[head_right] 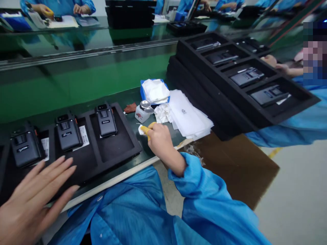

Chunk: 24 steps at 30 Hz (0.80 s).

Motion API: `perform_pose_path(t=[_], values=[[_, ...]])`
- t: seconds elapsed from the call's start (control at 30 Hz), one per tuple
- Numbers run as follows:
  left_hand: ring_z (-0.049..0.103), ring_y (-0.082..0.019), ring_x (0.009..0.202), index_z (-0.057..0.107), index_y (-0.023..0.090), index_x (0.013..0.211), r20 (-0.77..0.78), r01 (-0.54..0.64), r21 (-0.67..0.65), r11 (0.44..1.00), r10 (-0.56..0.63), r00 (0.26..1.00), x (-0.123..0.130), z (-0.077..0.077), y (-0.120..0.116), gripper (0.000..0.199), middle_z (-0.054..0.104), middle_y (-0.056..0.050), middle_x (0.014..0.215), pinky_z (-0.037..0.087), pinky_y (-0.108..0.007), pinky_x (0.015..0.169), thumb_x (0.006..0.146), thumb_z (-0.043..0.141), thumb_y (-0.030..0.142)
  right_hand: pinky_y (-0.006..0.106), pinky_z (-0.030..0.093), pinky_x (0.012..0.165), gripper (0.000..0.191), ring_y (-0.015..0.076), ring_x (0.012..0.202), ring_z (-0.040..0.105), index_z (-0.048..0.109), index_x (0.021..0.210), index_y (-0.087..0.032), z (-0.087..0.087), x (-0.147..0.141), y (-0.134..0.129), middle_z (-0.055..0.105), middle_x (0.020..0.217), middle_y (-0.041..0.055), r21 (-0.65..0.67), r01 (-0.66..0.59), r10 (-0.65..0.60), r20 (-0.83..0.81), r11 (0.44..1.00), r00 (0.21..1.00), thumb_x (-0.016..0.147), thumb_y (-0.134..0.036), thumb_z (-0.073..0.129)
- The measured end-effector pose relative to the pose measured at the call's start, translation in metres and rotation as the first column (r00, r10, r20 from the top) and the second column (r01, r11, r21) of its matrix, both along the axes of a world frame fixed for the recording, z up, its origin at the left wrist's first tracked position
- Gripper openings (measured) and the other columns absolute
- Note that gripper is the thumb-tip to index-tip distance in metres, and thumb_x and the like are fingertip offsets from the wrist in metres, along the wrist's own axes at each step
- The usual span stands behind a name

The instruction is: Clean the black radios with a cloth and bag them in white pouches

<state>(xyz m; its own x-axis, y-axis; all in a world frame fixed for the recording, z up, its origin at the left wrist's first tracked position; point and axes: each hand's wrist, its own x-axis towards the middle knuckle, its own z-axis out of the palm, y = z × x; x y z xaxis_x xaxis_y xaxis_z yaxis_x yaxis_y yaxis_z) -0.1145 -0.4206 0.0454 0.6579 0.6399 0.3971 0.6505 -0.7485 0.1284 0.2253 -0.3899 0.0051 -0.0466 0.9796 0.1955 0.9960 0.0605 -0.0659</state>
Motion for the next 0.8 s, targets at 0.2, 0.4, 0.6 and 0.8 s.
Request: perform_pose_path(t=[0.2, 0.4, 0.6, 0.8], values=[[0.057, -0.035, 0.122, 0.058, 0.005, 0.12, -0.055, -0.042, 0.077, 0.996, 0.046, 0.997, 0.078, -0.011, 0.011, 0.037, 0.065, -0.019, 0.126, 0.03, -0.063, 0.111, 0.098, 0.042, 0.031, 0.034, 0.03, 0.067, 0.029, 0.0216, 0.081, 0.054, 0.075, 0.09, -0.018, 0.043, 0.032, 0.039, 0.066, 0.092, 0.0114, 0.341, 0.038, -0.035, -0.015, 0.939, 0.999, 0.082, -0.015, 0.048], [0.051, -0.038, 0.128, 0.054, 0.0, 0.127, -0.073, -0.153, 0.023, 0.988, 0.154, 0.985, 0.114, -0.027, 0.024, 0.065, 0.056, -0.023, 0.136, 0.032, -0.067, 0.107, 0.096, 0.034, 0.054, 0.034, 0.022, 0.066, 0.025, 0.0191, 0.076, 0.051, 0.073, 0.076, -0.019, 0.035, 0.047, 0.073, 0.067, 0.087, 0.0091, 0.152, -0.153, 0.139, 0.1, 0.977, 0.985, 0.079, -0.012, 0.049], [0.053, -0.037, 0.127, 0.055, -0.002, 0.126, -0.074, -0.194, 0.008, 0.981, 0.194, 0.978, 0.119, -0.037, 0.029, 0.074, 0.056, -0.025, 0.135, 0.037, -0.063, 0.106, 0.093, 0.034, 0.061, 0.036, 0.022, 0.068, 0.025, 0.018, 0.072, 0.048, 0.074, 0.077, -0.019, 0.042, 0.047, 0.075, 0.06, 0.07, 0.0063, 0.311, -0.264, 0.245, 0.101, 0.913, 0.964, 0.081, -0.014, 0.049], [0.052, -0.034, 0.128, 0.056, -0.002, 0.124, -0.045, -0.177, 0.027, 0.984, 0.178, 0.983, 0.119, -0.043, 0.026, 0.069, 0.057, -0.024, 0.135, 0.04, -0.055, 0.108, 0.095, 0.034, 0.057, 0.038, 0.024, 0.077, 0.031, 0.0169, 0.079, 0.047, 0.073, 0.087, -0.022, 0.042, -0.024, 0.095, 0.064, 0.087, 0.004, 0.455, -0.45, 0.43, 0.154, 0.768, 0.889, 0.089, -0.013, 0.043]])
